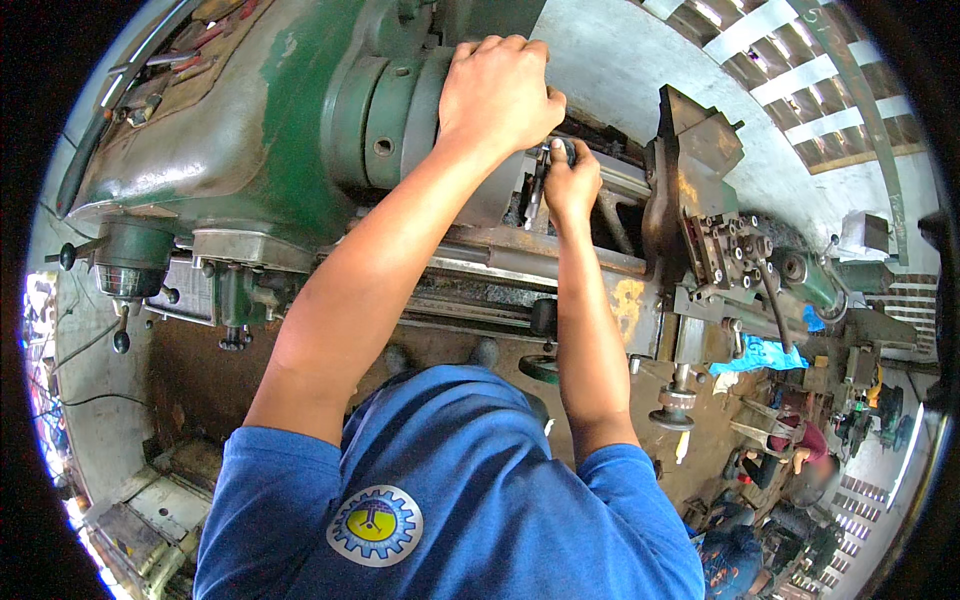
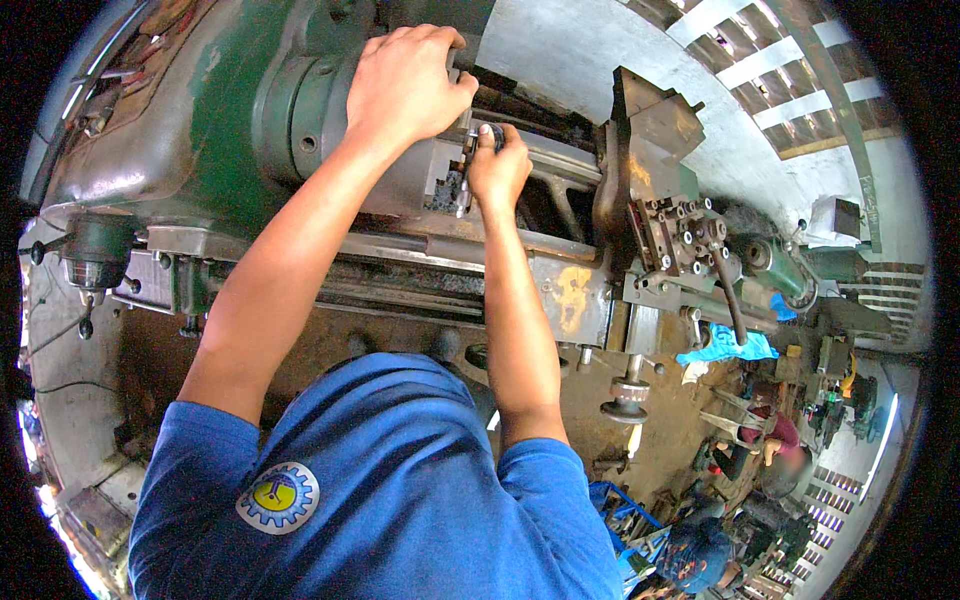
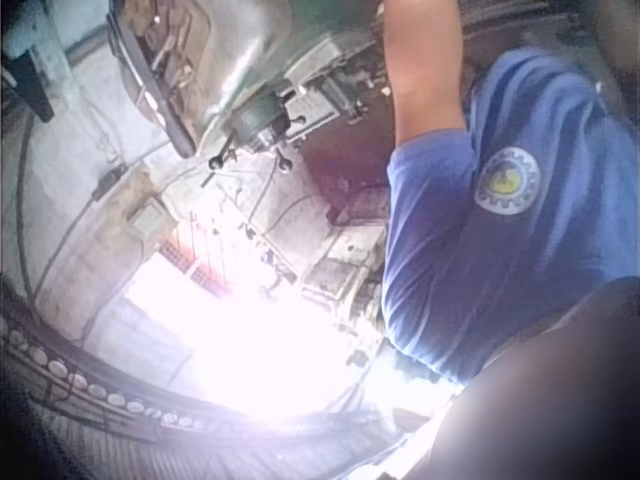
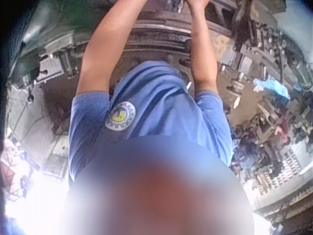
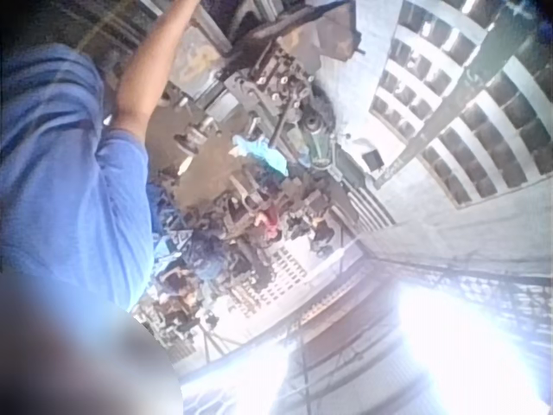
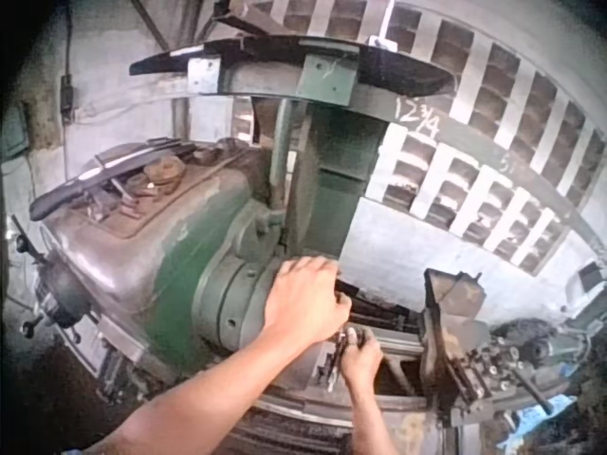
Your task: The person operates a metal lathe, using a wrench to tighten a chuck and a file to smooth a rotating metal workpiece. They repeatedly measure the workpiece with a caliper and adjust the machine controls.
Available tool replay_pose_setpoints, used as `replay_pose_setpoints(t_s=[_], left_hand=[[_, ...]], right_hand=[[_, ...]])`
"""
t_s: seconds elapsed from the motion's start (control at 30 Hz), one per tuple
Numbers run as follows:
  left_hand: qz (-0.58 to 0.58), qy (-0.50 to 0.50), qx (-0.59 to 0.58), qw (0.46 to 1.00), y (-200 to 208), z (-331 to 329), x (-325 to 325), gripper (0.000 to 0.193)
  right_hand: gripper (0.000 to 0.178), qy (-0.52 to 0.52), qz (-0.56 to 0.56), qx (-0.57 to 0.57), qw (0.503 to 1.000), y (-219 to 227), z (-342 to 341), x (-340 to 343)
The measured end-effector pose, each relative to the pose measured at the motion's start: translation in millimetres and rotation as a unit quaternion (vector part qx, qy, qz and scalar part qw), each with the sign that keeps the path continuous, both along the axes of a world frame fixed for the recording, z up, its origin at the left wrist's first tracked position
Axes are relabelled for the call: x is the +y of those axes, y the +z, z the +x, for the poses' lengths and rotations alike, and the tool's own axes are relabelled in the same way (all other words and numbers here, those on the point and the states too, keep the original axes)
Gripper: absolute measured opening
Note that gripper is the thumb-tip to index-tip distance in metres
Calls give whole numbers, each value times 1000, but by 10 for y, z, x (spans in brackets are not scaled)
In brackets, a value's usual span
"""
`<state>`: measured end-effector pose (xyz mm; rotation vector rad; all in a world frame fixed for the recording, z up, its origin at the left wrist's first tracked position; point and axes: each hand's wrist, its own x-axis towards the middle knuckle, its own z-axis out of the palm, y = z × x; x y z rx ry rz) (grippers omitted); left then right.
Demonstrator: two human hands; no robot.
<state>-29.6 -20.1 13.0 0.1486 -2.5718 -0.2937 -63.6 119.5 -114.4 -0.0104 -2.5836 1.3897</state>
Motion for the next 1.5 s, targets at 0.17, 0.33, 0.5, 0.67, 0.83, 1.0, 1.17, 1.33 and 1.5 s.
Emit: replay_pose_setpoints(t_s=[0.17, 0.33, 0.5, 0.67, 0.83, 1.0, 1.17, 1.33, 1.5], left_hand=[[8, -5, 3, 1000, -3, 1, -13, 42], [16, -21, 48, 999, -25, 0, -32, 33], [16, -25, 58, 998, -22, -6, -31, 33], [14, -11, 4, 1000, 2, 6, -20, 41], [0, -5, 6, 1000, 11, -4, -24, 42], [-5, -4, 0, 1000, -3, -18, -26, 41], [3, -6, -1, 1000, 0, -1, -19, 41], [8, -8, -5, 1000, 13, 3, -22, 39], [10, -9, 6, 1000, 10, 2, -27, 39]], right_hand=[[30, 17, -43, -17, 999, 27, -21, -4], [23, 95, -143, -71, 983, 7, -69, 98], [22, 138, -292, -105, 941, 53, -38, 172], [22, 158, -246, -79, 953, 103, -59, 200], [22, 141, -165, -75, 973, 20, -121, 177], [22, 129, -166, -76, 975, -27, -132, 153], [31, 35, -83, -63, 994, 85, -31, 74], [25, 26, -27, -29, 999, 183, 62, 52], [30, 24, -68, -18, 997, 66, 11, 114]])
